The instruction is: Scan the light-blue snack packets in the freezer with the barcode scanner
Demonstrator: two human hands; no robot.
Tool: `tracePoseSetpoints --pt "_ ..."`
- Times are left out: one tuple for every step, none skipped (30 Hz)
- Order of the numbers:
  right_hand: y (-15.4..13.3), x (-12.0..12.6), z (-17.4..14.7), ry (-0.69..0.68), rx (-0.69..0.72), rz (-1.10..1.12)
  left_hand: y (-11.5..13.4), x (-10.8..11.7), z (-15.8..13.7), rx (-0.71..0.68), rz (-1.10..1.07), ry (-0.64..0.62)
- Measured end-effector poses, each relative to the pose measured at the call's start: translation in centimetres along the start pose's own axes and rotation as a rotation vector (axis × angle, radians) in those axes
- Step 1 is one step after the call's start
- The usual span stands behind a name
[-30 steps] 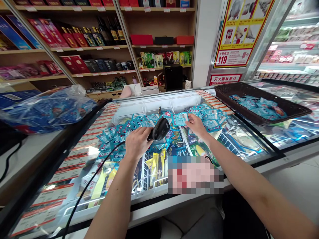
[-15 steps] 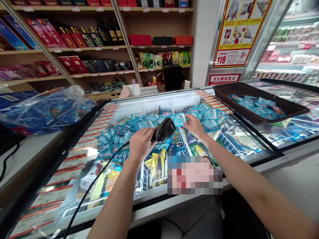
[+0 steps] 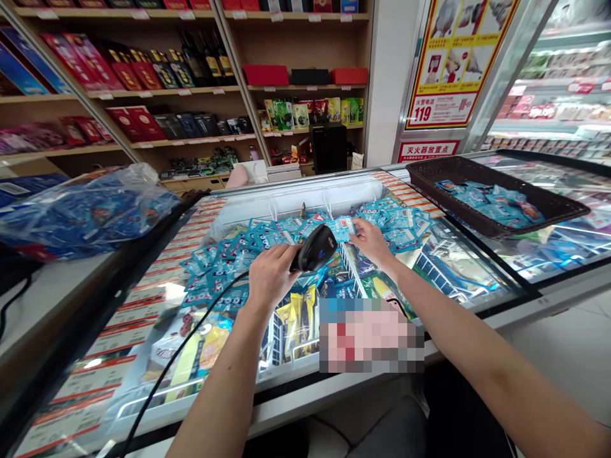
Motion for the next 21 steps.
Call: tracePoseSetpoints --pt "0.0 0.0 0.0 0.001 0.002 0.005 0.1 0.0 0.0 -0.006 0.003 0.007" --pt "0.0 0.0 0.0 0.005 0.010 0.015 0.1 0.1 0.0 -0.012 0.008 0.015" --pt "0.0 0.0 0.0 0.011 0.022 0.027 0.1 0.1 0.0 -0.017 0.013 0.022" --pt "0.0 0.0 0.0 0.019 0.034 0.040 0.2 0.1 0.0 -0.022 0.019 0.029" --pt "0.0 0.1 0.0 0.028 0.042 0.052 0.1 0.2 -0.1 -0.027 0.024 0.037" --pt "0.1 0.1 -0.1 0.039 0.044 0.061 0.1 0.2 -0.1 -0.030 0.029 0.046" --pt "0.2 0.2 -0.1 0.050 0.039 0.067 -0.1 0.3 -0.2 -0.030 0.033 0.055" --pt "0.4 0.4 -0.1 0.061 0.027 0.067 -0.3 0.4 -0.3 -0.025 0.040 0.064" --pt "0.7 0.7 -0.1 0.075 0.008 0.060 -0.7 0.5 -0.4 -0.012 0.048 0.073" --pt "1.0 1.0 -0.1 0.094 -0.017 0.041 -1.1 0.6 -0.5 0.008 0.058 0.081" --pt "1.3 1.5 0.0 0.118 -0.044 0.009 -1.7 0.7 -0.6 0.031 0.066 0.087" --pt "1.6 2.1 0.0 0.145 -0.070 -0.036 -2.3 0.7 -0.7 0.055 0.074 0.091" --pt "1.9 2.7 0.0 0.175 -0.092 -0.090 -2.8 0.8 -0.9 0.078 0.081 0.096" --pt "2.1 3.4 0.0 0.204 -0.108 -0.151 -3.4 0.9 -1.0 0.099 0.086 0.102" --pt "2.2 4.0 0.0 0.230 -0.118 -0.215 -3.9 1.0 -1.2 0.118 0.091 0.109" --pt "2.2 4.5 -0.1 0.252 -0.126 -0.276 -4.3 1.1 -1.3 0.133 0.097 0.116" --pt "2.3 4.9 -0.1 0.269 -0.135 -0.330 -4.7 1.1 -1.5 0.148 0.104 0.122" --pt "2.4 5.3 -0.2 0.281 -0.144 -0.378 -5.1 1.1 -1.6 0.161 0.112 0.128" --pt "2.5 5.5 -0.3 0.288 -0.155 -0.421 -5.3 1.2 -1.7 0.170 0.119 0.132" --pt "2.6 5.7 -0.3 0.290 -0.163 -0.458 -5.5 1.1 -1.7 0.175 0.126 0.134" --pt "2.6 5.8 -0.4 0.287 -0.165 -0.495 -5.6 1.1 -1.7 0.175 0.132 0.134"
Point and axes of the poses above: each hand's wrist, its own z-axis towards the middle knuckle, its own x-axis out of the back of the hand, y = z × x, the point moved 10 cm from there along z, towards the middle knuckle, and after that the axes turned 10 degrees about -z, right-handed, at the moved point
